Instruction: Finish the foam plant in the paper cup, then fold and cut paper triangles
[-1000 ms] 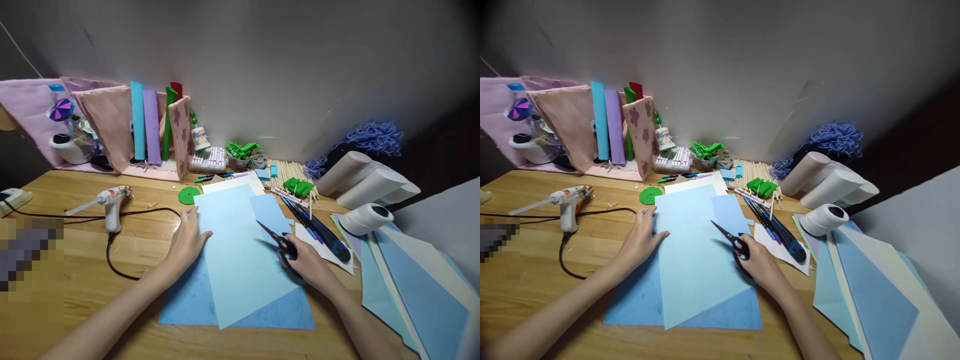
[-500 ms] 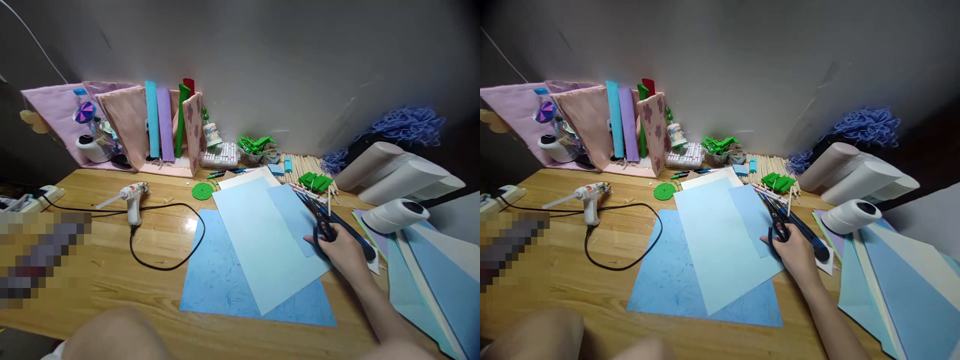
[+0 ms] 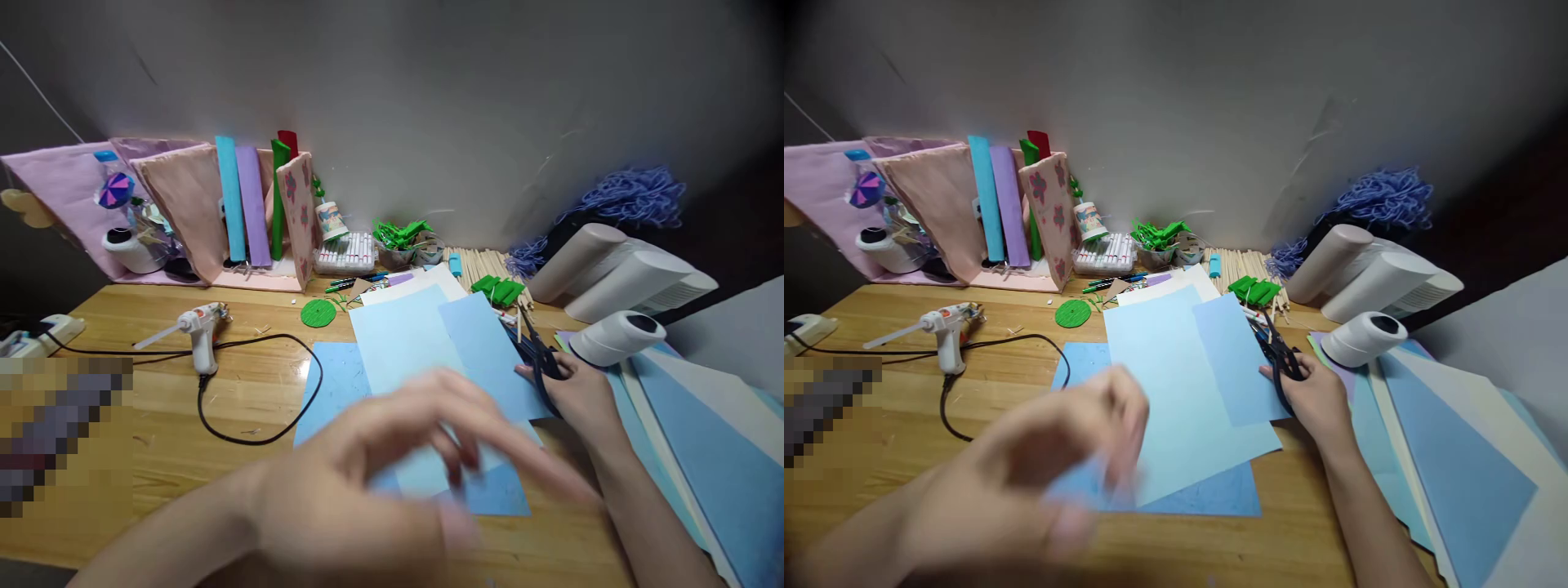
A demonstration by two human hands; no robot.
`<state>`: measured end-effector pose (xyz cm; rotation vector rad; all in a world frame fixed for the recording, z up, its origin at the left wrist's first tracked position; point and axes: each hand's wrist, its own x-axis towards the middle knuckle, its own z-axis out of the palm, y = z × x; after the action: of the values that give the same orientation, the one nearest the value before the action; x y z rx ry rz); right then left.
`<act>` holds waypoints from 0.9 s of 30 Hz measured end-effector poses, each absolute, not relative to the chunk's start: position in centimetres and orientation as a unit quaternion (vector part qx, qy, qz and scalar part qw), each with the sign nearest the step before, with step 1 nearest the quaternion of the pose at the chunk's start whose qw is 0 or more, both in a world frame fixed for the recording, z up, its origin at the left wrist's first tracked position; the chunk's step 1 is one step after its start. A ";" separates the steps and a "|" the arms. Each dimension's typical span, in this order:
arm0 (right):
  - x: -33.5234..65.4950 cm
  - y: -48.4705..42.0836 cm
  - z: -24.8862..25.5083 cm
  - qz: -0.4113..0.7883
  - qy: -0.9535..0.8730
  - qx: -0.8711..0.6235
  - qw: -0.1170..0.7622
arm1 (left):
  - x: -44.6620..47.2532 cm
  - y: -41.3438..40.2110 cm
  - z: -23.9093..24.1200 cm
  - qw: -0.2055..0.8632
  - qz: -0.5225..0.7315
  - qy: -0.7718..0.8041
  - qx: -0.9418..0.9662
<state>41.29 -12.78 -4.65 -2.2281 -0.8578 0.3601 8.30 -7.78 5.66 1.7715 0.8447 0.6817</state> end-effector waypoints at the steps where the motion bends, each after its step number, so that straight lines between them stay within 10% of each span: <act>1: 41.4 -12.9 -4.7 0.163 -0.327 -0.856 0.366 | 8.9 -6.1 4.6 0.510 0.272 0.346 0.739; 9: 38.0 -12.7 -4.8 0.350 -0.346 -0.762 0.421 | 10.5 3.0 -6.5 0.419 0.295 0.544 0.664; 27: 40.2 -12.9 -5.3 0.147 -0.422 -0.855 0.262 | 11.3 1.9 -5.5 0.234 0.224 0.552 0.768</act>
<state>40.15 -12.92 -5.30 -2.3131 -1.1426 0.3982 11.34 1.85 -5.46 2.1086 1.5154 0.6155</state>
